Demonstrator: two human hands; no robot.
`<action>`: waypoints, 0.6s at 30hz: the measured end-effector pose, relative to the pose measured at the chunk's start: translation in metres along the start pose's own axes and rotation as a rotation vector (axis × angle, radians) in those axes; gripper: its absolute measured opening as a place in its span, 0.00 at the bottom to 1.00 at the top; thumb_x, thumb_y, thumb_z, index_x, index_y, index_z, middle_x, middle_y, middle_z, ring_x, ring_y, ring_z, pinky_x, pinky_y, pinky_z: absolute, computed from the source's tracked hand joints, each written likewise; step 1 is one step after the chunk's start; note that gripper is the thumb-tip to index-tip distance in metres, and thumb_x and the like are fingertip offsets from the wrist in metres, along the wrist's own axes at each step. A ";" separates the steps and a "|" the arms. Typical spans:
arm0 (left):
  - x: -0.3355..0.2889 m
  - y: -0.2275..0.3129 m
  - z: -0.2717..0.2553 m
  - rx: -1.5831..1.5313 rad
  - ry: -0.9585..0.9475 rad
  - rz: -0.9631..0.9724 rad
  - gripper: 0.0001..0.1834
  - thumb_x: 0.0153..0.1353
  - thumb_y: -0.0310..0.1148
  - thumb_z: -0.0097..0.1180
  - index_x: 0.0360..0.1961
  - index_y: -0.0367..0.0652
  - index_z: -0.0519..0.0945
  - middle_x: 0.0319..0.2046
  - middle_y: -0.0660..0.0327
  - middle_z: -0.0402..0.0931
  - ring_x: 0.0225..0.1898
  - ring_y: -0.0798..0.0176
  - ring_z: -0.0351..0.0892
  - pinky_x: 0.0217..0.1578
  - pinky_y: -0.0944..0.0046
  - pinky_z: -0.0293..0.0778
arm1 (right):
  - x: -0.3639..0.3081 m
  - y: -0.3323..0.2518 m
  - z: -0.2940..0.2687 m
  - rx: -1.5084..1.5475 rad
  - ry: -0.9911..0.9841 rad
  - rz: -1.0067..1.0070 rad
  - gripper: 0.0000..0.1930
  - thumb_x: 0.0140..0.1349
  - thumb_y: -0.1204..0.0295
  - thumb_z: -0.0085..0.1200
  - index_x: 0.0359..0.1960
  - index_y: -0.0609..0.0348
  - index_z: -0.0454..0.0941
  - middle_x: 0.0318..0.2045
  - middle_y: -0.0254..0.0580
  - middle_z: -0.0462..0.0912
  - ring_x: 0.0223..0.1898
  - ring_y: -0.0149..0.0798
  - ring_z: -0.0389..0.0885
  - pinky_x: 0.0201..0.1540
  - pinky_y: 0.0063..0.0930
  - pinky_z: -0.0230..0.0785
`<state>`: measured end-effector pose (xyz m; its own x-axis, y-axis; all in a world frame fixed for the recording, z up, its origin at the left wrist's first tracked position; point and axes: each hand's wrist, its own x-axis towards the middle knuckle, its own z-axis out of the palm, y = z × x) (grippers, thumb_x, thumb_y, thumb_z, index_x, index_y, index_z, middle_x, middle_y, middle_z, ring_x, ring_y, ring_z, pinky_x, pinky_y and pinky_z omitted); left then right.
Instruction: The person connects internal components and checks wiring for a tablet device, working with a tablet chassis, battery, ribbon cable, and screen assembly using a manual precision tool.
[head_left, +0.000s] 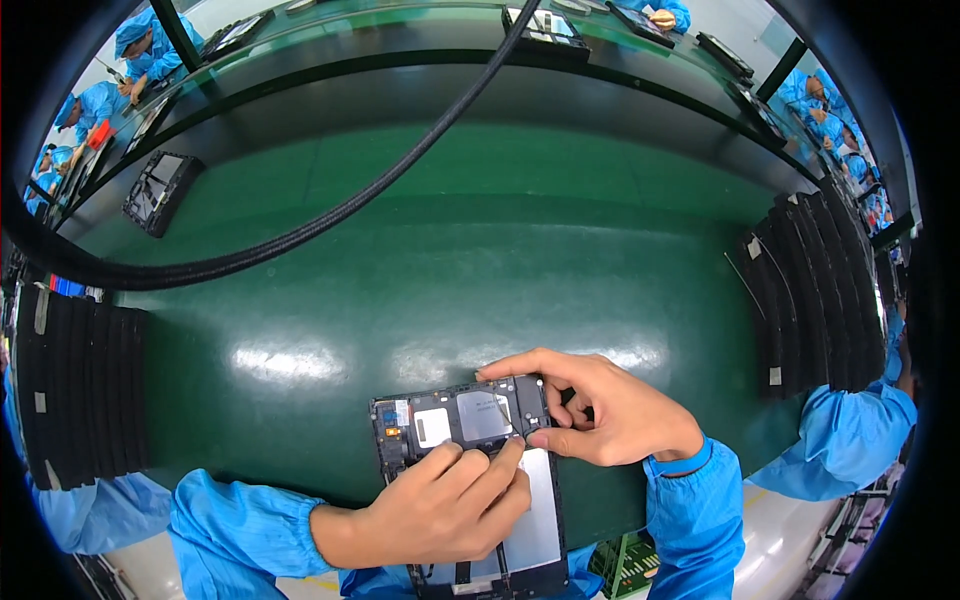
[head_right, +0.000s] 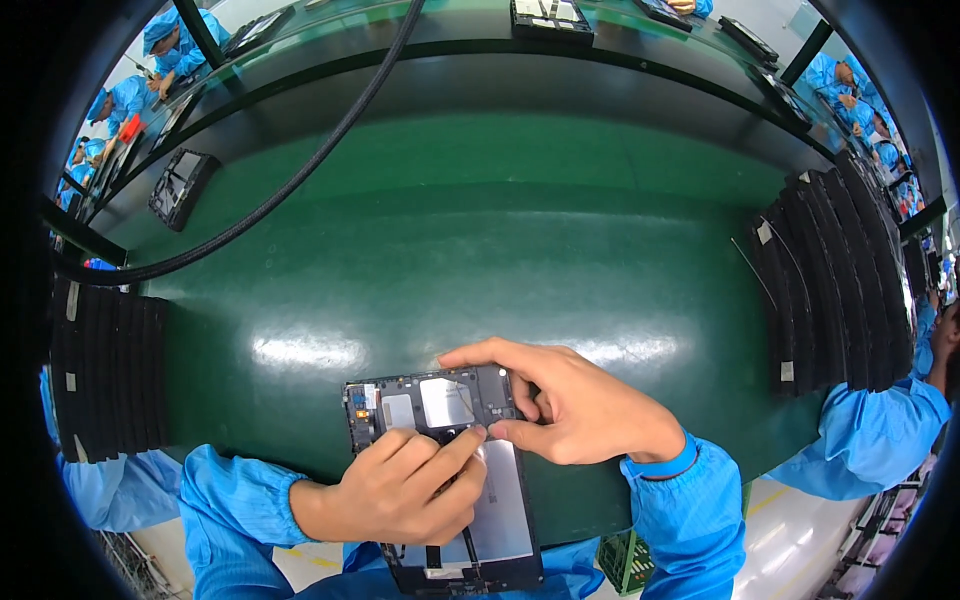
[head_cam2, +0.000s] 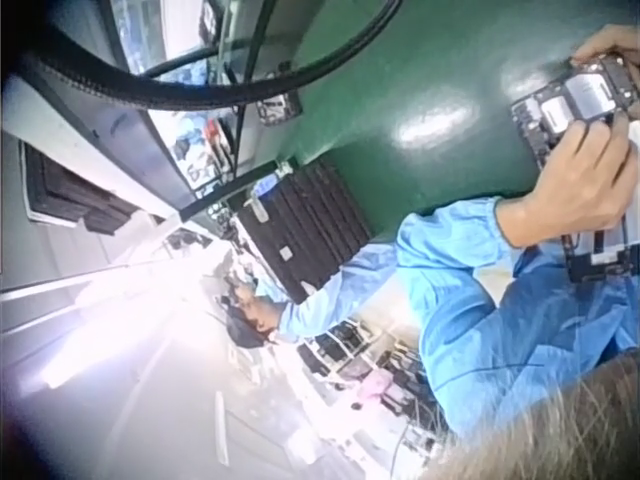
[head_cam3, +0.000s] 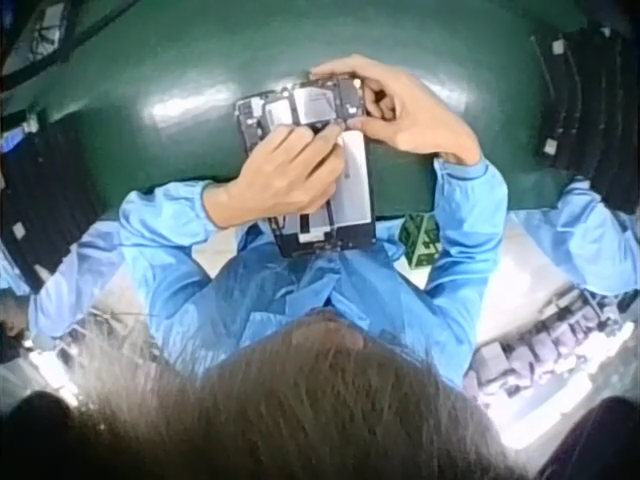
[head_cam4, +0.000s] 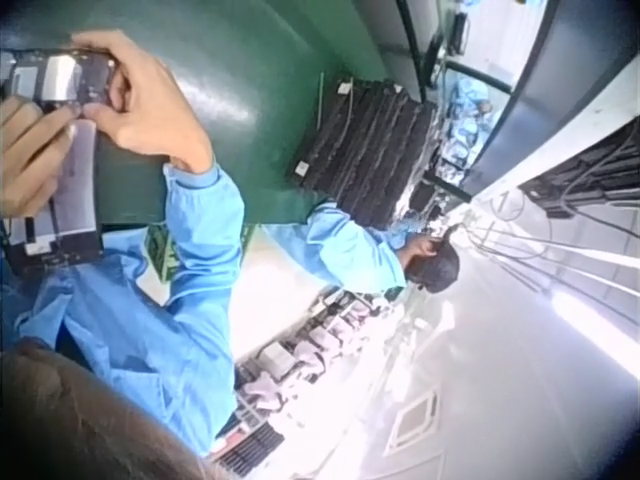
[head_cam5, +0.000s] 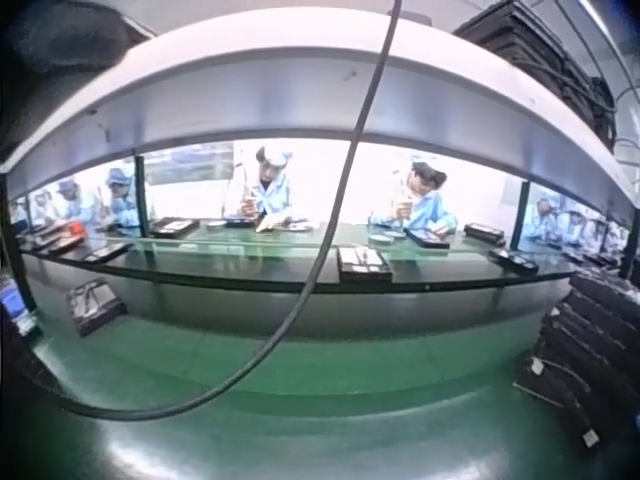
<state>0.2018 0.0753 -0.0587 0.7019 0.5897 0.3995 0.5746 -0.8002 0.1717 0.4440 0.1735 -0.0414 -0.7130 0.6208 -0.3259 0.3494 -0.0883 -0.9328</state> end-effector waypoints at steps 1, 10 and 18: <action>0.000 0.000 0.001 -0.011 -0.002 -0.002 0.10 0.59 0.33 0.63 0.40 0.40 0.85 0.52 0.50 0.89 0.37 0.62 0.74 0.41 0.63 0.74 | 0.000 0.001 0.000 -0.007 0.007 -0.017 0.41 0.60 0.83 0.71 0.78 0.48 0.77 0.26 0.31 0.70 0.27 0.26 0.65 0.30 0.27 0.55; 0.006 0.001 0.008 -0.056 0.009 -0.019 0.13 0.58 0.33 0.64 0.42 0.38 0.85 0.51 0.49 0.88 0.37 0.60 0.77 0.41 0.62 0.74 | 0.000 -0.003 -0.003 -0.031 0.006 0.035 0.39 0.60 0.84 0.65 0.75 0.47 0.76 0.31 0.35 0.75 0.29 0.31 0.67 0.32 0.32 0.61; 0.012 -0.006 0.012 -0.274 0.009 -0.149 0.22 0.51 0.29 0.66 0.50 0.41 0.89 0.58 0.54 0.87 0.41 0.56 0.80 0.43 0.54 0.74 | -0.009 0.007 -0.002 -0.024 0.064 -0.030 0.38 0.61 0.83 0.66 0.76 0.49 0.77 0.29 0.29 0.69 0.29 0.26 0.65 0.32 0.27 0.58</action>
<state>0.2123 0.0886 -0.0660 0.6144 0.7024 0.3593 0.5351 -0.7056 0.4645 0.4544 0.1689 -0.0450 -0.6832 0.6718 -0.2863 0.3433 -0.0506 -0.9379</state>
